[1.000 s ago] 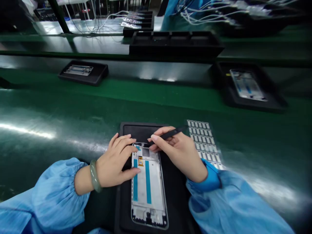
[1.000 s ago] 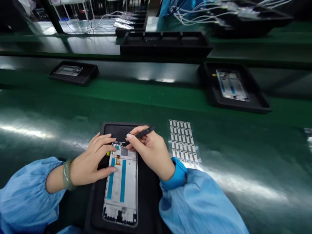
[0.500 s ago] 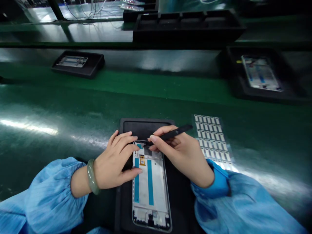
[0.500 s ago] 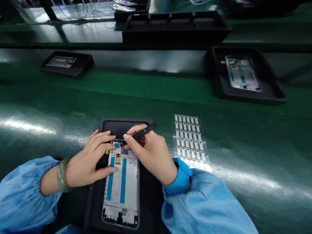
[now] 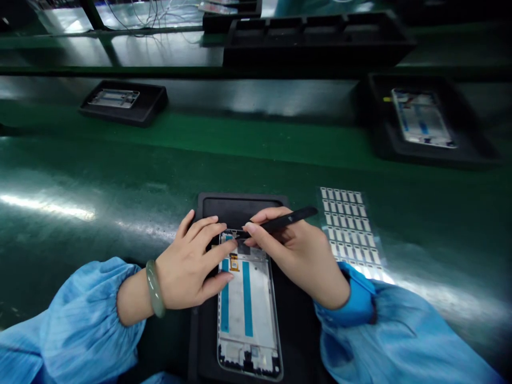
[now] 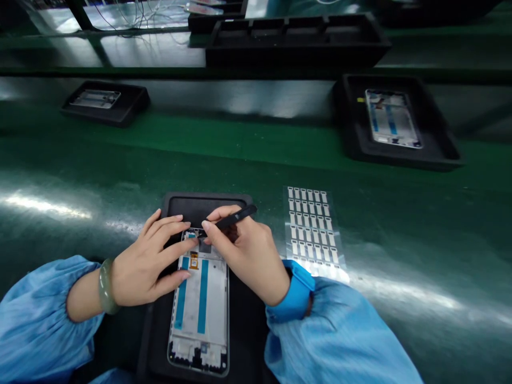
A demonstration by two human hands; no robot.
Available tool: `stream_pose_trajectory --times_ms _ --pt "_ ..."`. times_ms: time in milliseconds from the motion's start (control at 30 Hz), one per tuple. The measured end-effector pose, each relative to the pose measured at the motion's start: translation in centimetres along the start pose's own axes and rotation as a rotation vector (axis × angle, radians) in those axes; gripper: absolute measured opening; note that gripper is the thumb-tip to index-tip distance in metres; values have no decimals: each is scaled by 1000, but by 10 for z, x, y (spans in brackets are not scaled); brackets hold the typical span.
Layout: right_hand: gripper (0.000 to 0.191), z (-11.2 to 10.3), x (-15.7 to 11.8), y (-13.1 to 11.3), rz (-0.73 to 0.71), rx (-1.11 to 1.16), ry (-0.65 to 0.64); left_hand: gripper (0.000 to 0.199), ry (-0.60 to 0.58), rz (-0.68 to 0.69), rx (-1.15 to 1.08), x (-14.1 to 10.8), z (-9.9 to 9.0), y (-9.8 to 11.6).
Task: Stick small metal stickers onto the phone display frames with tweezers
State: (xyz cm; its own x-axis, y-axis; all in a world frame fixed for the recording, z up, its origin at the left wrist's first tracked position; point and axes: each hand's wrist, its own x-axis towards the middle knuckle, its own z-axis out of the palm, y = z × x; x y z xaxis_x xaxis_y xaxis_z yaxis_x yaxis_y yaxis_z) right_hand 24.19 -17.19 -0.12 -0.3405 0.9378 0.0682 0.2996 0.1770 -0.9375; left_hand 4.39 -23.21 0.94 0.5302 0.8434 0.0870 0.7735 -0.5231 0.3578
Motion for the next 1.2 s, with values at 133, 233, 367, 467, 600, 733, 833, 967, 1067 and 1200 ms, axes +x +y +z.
stream_pose_trajectory --times_ms 133,233,367,467,600,733,833,967,1067,1200 --pt "9 1 -2 1 -56 -120 19 37 -34 -7 94 4 -4 7" --pt "8 0 -4 0 -72 -113 76 36 -21 -24 103 5 -3 9" --pt "8 -1 -4 0 -40 52 208 36 -16 -18 99 4 -3 7" --pt "8 -1 -2 0 -80 85 170 37 -8 -10 86 3 -2 5" --pt "10 -2 -2 0 -120 74 85 37 5 -18 55 3 -1 5" --pt "14 -2 -4 3 -131 45 13 39 7 -30 41 2 1 4" --pt "13 -2 -5 6 -136 14 -18 41 14 -31 35 2 2 4" --pt "11 -3 -4 6 -142 -28 -19 42 13 -30 27 1 2 4" --pt "11 -3 -4 5 -145 -56 -22 42 12 -31 24 2 1 5" --pt "12 -3 -4 5 -136 -72 -36 42 9 -40 18 1 1 5"
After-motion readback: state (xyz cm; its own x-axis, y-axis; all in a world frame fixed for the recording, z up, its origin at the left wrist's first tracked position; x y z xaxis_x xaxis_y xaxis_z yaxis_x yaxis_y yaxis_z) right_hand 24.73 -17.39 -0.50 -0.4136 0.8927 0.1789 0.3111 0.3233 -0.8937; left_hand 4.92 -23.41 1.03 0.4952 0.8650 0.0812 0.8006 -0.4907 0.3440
